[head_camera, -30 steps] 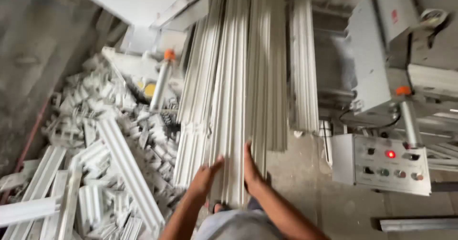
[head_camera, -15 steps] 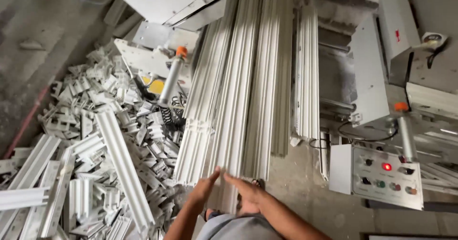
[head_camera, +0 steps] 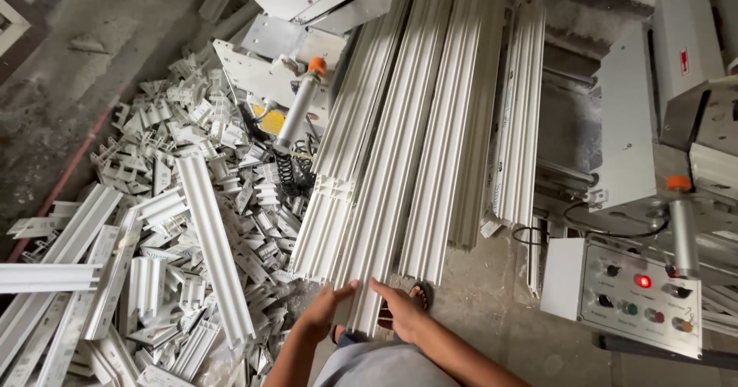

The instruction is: Measuring and inspecting UPVC window profiles at a fabrication station.

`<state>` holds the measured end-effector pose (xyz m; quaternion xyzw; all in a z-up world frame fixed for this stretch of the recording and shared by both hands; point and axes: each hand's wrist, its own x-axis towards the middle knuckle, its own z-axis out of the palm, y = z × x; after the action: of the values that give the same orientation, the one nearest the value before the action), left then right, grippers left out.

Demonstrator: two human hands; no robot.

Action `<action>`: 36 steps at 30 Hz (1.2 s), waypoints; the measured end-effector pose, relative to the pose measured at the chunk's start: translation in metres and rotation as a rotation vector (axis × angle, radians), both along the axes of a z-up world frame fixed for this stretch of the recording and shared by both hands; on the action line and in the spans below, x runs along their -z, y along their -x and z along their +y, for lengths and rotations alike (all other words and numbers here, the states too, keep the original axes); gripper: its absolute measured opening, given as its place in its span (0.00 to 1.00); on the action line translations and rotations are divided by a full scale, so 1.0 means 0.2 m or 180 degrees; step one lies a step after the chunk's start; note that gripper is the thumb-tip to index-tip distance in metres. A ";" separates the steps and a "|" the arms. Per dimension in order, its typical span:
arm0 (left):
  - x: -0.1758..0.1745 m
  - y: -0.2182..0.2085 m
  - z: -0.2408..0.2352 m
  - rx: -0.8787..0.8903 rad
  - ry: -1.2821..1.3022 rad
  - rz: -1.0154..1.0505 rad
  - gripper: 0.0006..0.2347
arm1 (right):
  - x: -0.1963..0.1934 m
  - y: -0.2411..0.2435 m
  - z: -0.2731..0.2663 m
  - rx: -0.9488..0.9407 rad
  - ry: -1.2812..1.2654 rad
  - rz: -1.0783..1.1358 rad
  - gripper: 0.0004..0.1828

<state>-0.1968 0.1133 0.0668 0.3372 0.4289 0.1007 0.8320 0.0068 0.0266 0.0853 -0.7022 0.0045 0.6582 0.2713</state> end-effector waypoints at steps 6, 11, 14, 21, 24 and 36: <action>-0.36 0.14 -0.03 0.0456 -0.0580 0.0548 0.28 | -0.52 -0.02 0.06 -0.0212 -0.0944 0.0223 0.35; -0.82 0.14 -0.10 0.0104 -0.0274 0.0252 0.31 | -0.83 0.06 0.16 0.0198 -0.1164 0.0327 0.41; -0.91 0.14 -0.05 0.0191 -0.0263 -0.0088 0.33 | -0.82 -0.06 0.08 0.0326 -0.1741 0.0273 0.41; -0.83 -0.17 0.10 -0.0096 -0.0488 -0.0680 0.28 | -1.06 -0.33 0.00 0.0261 -0.1976 -0.0720 0.32; -0.69 -0.35 0.12 -0.0200 -0.1339 0.0292 0.30 | -1.15 -0.52 -0.04 0.0036 -0.2299 -0.1041 0.30; 0.45 -0.80 0.09 -0.2190 0.0378 0.0922 0.25 | -1.46 -0.66 0.00 0.1117 -0.2580 -0.1065 0.14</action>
<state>-0.0363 0.1315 -0.0230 0.1354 0.6354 0.3005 0.6983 0.1391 0.0269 0.3774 -0.6247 -0.1781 0.4289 0.6277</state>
